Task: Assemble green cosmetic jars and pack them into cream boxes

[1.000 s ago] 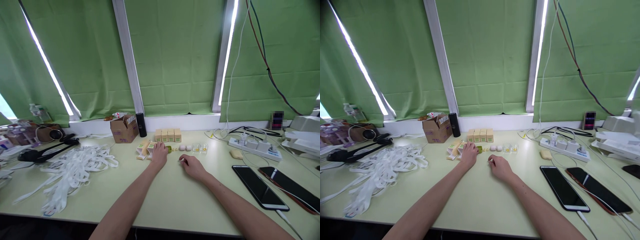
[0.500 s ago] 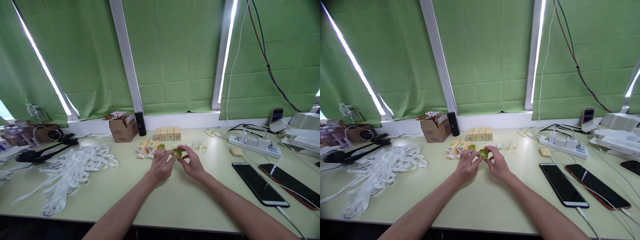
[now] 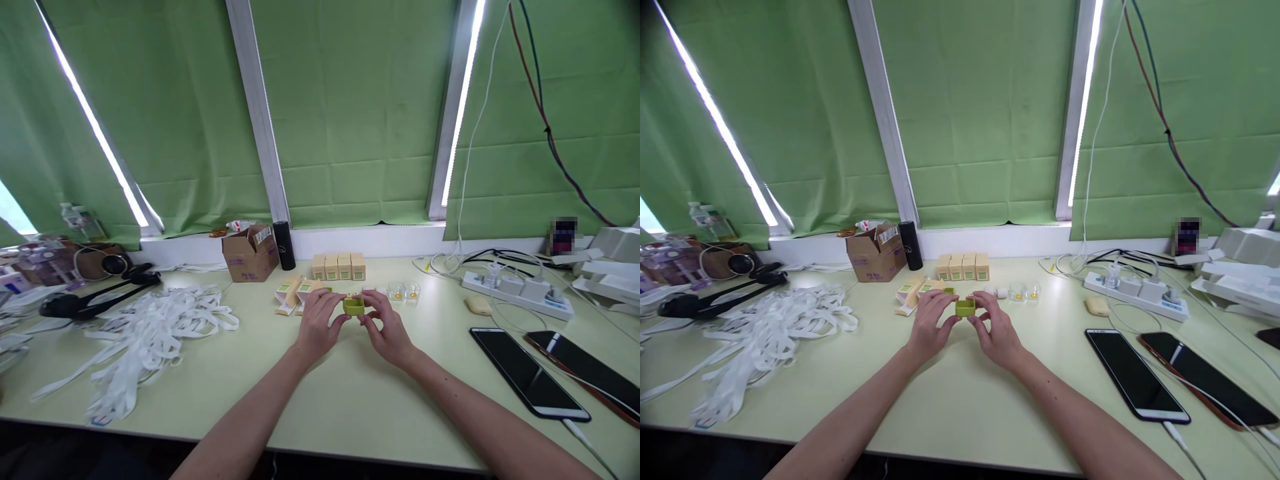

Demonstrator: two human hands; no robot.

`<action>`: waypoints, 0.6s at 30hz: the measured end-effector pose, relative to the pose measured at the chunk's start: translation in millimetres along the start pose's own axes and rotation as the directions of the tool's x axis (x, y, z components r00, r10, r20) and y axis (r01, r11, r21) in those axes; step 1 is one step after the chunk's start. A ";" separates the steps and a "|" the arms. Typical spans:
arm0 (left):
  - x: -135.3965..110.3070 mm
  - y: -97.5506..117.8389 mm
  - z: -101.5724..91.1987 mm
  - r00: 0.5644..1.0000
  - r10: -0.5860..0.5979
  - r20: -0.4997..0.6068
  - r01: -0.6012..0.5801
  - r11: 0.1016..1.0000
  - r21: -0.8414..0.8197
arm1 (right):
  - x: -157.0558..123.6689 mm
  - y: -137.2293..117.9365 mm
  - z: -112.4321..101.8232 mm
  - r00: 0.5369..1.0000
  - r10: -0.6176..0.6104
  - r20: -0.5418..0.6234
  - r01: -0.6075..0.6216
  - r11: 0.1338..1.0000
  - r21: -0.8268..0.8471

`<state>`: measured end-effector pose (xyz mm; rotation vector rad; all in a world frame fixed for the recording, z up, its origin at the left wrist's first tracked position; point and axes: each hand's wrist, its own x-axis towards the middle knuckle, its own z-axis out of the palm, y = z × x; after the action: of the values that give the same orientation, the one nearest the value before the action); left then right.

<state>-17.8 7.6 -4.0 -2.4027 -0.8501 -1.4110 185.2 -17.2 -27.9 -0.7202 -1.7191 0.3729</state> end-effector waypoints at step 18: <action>-1.0 2.3 5.1 0.934 -0.335 0.127 0.352 0.925 -0.142 | 2.7 -1.3 0.3 0.968 0.234 0.094 -0.237 0.971 0.024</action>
<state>-13.2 7.8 -7.2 -2.5561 -1.2829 -1.5425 184.2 -16.4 -25.2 -0.8968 -1.7110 0.6067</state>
